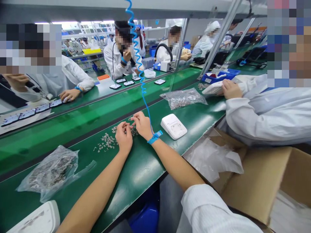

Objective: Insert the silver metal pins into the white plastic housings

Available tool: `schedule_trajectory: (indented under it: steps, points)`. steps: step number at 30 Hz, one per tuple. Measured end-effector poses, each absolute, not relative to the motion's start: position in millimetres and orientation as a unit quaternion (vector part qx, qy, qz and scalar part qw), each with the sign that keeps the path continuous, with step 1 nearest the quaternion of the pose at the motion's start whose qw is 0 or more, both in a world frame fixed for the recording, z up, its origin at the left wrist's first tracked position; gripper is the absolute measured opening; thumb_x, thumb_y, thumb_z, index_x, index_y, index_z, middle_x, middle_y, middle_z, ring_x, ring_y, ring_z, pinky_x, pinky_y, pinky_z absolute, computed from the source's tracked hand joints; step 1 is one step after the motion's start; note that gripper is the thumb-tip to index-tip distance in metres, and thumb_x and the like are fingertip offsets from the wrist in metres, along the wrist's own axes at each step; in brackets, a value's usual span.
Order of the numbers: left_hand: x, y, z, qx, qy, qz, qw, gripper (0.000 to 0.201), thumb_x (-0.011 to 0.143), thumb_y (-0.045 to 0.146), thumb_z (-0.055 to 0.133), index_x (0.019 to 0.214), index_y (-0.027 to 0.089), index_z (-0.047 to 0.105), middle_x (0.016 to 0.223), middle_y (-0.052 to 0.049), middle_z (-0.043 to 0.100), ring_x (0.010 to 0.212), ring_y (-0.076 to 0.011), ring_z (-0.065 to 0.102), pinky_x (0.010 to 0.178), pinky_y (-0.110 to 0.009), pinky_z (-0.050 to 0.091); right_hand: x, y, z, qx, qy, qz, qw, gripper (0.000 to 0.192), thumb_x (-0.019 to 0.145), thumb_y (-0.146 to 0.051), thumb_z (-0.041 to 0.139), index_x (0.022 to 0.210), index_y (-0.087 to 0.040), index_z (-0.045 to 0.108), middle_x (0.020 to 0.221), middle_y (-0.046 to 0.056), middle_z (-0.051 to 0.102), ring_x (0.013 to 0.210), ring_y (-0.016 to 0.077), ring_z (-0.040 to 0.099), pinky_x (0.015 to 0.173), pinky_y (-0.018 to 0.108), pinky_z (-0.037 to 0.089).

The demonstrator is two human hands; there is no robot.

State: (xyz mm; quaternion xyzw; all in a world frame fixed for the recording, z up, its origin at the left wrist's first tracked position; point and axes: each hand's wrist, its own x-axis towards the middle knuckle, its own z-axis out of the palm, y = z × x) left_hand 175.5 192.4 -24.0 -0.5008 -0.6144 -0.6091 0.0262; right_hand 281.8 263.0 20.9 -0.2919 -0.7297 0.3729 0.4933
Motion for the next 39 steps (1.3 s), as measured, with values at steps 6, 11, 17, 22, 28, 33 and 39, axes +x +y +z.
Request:
schedule_trajectory:
  steps: [6,11,17,22,28,33,39]
  points:
    - [175.0,189.3,-17.7,-0.518,-0.614,-0.592,0.055,0.015,0.104,0.029,0.049,0.104,0.022,0.063,0.086,-0.004,0.073,0.086,-0.0201,0.071,0.085,-0.035,0.054,281.3,265.0,23.2,-0.304,-0.743,0.272,0.531,0.016,0.098,-0.032,0.053,0.088,-0.023,0.062,0.091,0.007,0.071,0.083,0.0206,0.068,0.074,0.034,0.052]
    - [176.4,187.4,-15.6,-0.523,-0.614,-0.587,0.072,0.016,0.104,0.024,0.047,0.099,0.022,0.062,0.08,-0.001,0.071,0.078,-0.0182,0.069,0.081,-0.032,0.051,297.3,262.4,32.0,-0.325,-0.735,0.197,0.561,0.016,0.096,-0.029,0.057,0.088,-0.022,0.068,0.093,0.009,0.066,0.086,0.0217,0.063,0.075,0.035,0.051]
    - [177.9,188.7,-20.7,-0.521,-0.629,-0.568,0.101,0.022,0.104,0.018,0.035,0.098,0.023,0.055,0.078,-0.001,0.067,0.071,-0.0164,0.066,0.071,-0.029,0.048,375.4,246.4,12.6,-0.531,-0.675,-0.009,0.513,0.021,0.101,-0.029,0.043,0.094,-0.02,0.06,0.096,0.015,0.065,0.092,0.0296,0.06,0.085,0.044,0.048]
    - [185.6,182.4,-17.0,-0.56,-0.619,-0.534,0.133,0.023,0.105,0.025,0.033,0.11,0.019,0.054,0.085,-0.006,0.065,0.076,-0.0203,0.063,0.071,-0.033,0.045,402.2,222.9,-20.7,-0.599,-0.692,-0.018,0.403,0.023,0.099,-0.023,0.037,0.097,-0.017,0.059,0.095,0.018,0.066,0.091,0.0323,0.062,0.081,0.043,0.049]
    - [237.3,150.0,-0.2,-0.746,-0.502,-0.406,0.162,0.021,0.096,0.036,0.055,0.101,0.018,0.065,0.086,-0.008,0.064,0.082,-0.0243,0.06,0.075,-0.037,0.04,407.5,181.4,-22.6,-0.507,-0.746,0.109,0.418,0.029,0.103,-0.026,0.04,0.113,-0.016,0.065,0.113,0.017,0.074,0.103,0.0299,0.069,0.089,0.042,0.053]
    - [284.1,111.2,0.9,-0.802,-0.48,-0.225,0.275,0.042,0.097,0.043,0.059,0.117,0.008,0.069,0.105,-0.015,0.067,0.108,-0.0316,0.058,0.088,-0.043,0.035,439.6,164.3,-2.6,-0.419,-0.71,0.298,0.481,0.016,0.098,-0.03,0.06,0.099,-0.023,0.074,0.1,0.006,0.075,0.093,0.0216,0.071,0.085,0.036,0.057]
    - [294.9,95.3,-5.0,-0.785,-0.518,-0.172,0.292,0.041,0.1,0.046,0.057,0.103,0.009,0.075,0.106,-0.015,0.069,0.112,-0.0315,0.056,0.089,-0.044,0.028,455.1,195.1,21.9,-0.414,-0.762,0.258,0.426,0.01,0.088,-0.026,0.072,0.086,-0.022,0.081,0.089,0.005,0.073,0.078,0.0179,0.067,0.068,0.031,0.053]
